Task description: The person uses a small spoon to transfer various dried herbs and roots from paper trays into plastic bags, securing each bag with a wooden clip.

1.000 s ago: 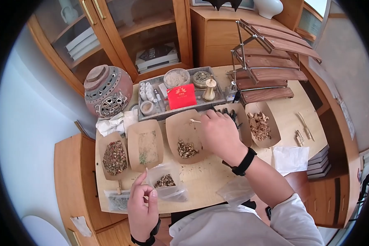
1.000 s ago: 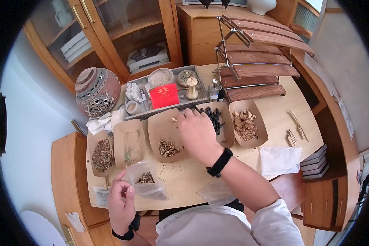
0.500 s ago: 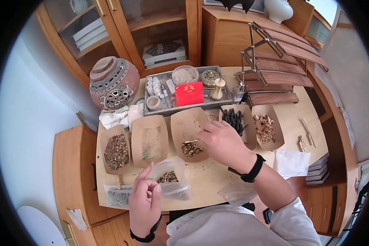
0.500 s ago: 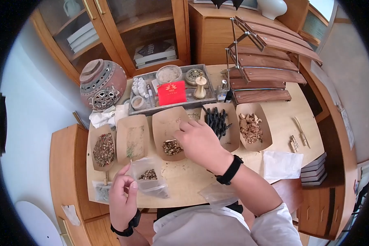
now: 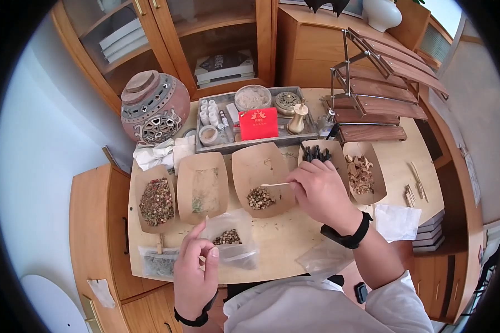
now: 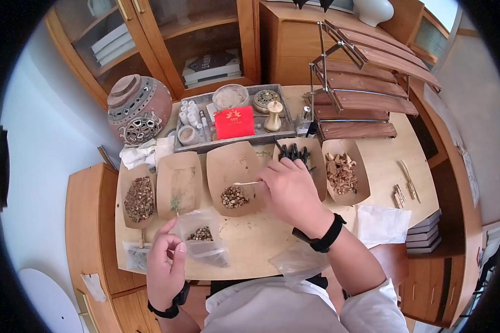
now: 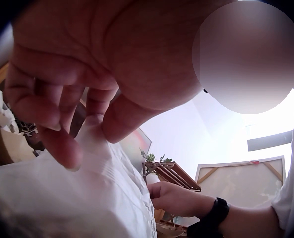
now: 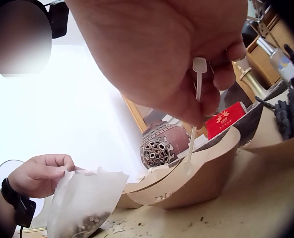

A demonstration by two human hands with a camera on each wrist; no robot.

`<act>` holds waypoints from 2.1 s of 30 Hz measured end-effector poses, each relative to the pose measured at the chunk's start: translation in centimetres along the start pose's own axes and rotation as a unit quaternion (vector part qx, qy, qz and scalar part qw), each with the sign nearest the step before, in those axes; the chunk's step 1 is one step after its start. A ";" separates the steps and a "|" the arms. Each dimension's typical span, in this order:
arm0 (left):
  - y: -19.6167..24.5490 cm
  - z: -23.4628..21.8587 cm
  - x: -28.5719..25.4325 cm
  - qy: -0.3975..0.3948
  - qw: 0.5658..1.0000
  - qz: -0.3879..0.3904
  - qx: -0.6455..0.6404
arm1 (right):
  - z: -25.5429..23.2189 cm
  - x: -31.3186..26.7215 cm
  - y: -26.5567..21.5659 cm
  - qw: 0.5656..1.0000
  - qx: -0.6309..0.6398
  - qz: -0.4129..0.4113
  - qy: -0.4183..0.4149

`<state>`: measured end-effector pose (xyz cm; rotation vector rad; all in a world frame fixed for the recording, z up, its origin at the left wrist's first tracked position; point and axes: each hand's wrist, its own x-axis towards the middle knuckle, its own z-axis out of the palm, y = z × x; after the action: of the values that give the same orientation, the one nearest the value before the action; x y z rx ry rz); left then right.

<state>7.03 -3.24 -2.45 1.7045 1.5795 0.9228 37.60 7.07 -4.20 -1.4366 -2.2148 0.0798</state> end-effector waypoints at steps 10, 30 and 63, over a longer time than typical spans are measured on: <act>0.4 0.2 0.7 0.002 1.000 0.008 0.012 | -0.5 -1.2 1.4 0.998 -0.017 0.060 -0.020; 0.6 0.7 1.3 0.001 1.000 0.015 0.019 | -0.3 5.5 3.5 0.980 -0.141 -0.134 -0.049; 0.3 0.4 1.6 -0.014 1.000 0.010 0.005 | 3.2 7.5 4.2 0.951 -0.039 -0.255 -0.173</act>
<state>7.64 -1.71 -2.31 1.7356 1.5541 0.8972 37.31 16.15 -5.53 -0.8903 -2.8399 0.0722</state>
